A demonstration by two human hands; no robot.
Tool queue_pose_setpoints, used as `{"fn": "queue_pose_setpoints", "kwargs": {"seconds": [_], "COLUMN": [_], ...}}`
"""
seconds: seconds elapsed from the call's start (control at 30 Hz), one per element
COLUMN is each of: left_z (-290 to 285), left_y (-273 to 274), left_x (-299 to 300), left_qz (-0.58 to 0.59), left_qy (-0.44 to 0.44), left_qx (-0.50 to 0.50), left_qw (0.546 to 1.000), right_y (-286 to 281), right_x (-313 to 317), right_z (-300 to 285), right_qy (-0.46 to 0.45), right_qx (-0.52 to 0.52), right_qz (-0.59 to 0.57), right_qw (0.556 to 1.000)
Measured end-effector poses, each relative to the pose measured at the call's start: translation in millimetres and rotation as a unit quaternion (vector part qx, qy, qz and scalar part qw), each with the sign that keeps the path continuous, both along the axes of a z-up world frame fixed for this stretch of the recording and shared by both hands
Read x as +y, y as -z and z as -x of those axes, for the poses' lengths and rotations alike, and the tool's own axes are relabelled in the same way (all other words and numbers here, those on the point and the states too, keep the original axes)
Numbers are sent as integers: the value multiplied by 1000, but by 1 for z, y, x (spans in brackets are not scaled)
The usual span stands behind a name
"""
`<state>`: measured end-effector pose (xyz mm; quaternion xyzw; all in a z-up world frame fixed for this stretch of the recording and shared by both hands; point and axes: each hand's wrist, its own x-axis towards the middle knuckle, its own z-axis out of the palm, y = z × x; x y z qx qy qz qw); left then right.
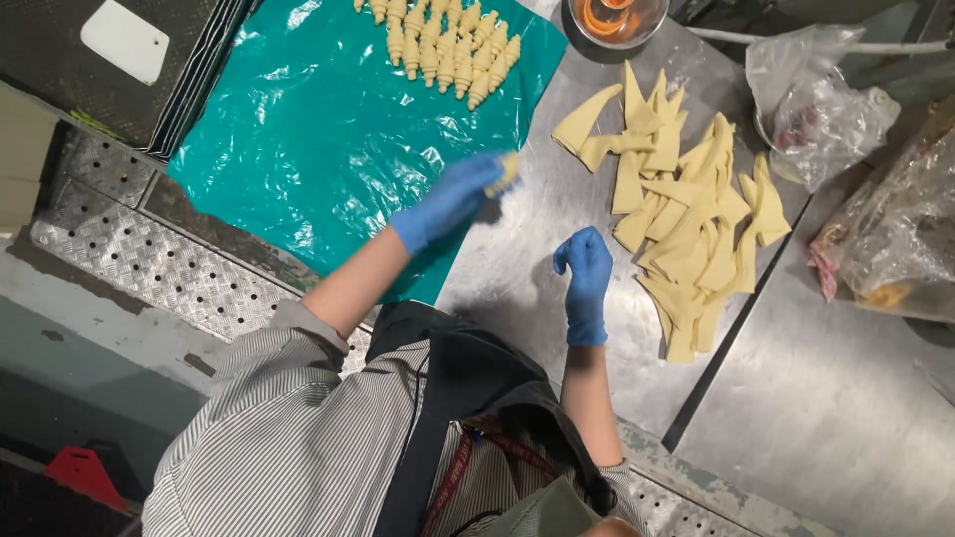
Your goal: Rolling triangular pieces of dough into croissants and arranging them on a tray.
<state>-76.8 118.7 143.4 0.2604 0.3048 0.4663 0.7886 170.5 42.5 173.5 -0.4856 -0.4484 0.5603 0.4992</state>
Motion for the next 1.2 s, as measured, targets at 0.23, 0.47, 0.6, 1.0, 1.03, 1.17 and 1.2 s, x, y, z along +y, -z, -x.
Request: {"fn": "queue_pose_setpoints", "kwargs": {"seconds": [0.23,0.47,0.6,1.0,1.03,1.17,1.2], "left_z": [195,170,102,-190,-200,-218,-216], "left_y": [238,175,136,129,143,169,168], "left_x": [204,201,183,150,152,159,159], "left_qz": [-74,46,-176,-428,-437,-369,-339], "left_qy": [-441,-334,-411,39,46,64,48], "left_qx": [365,681,786,622,615,682,668], "left_qw": [817,650,427,654,655,629,660], "right_y": [23,52,63,73,77,82,81], "right_x": [-7,-24,-34,-60,-68,-88,-93], "right_z": [-10,-26,-34,-42,-46,-58,-61], "right_qy": [1,28,49,58,71,105,107], "right_qx": [-6,46,53,57,57,52,32], "right_qz": [36,88,106,121,119,142,149], "right_qw": [999,995,992,989,989,983,982]}}
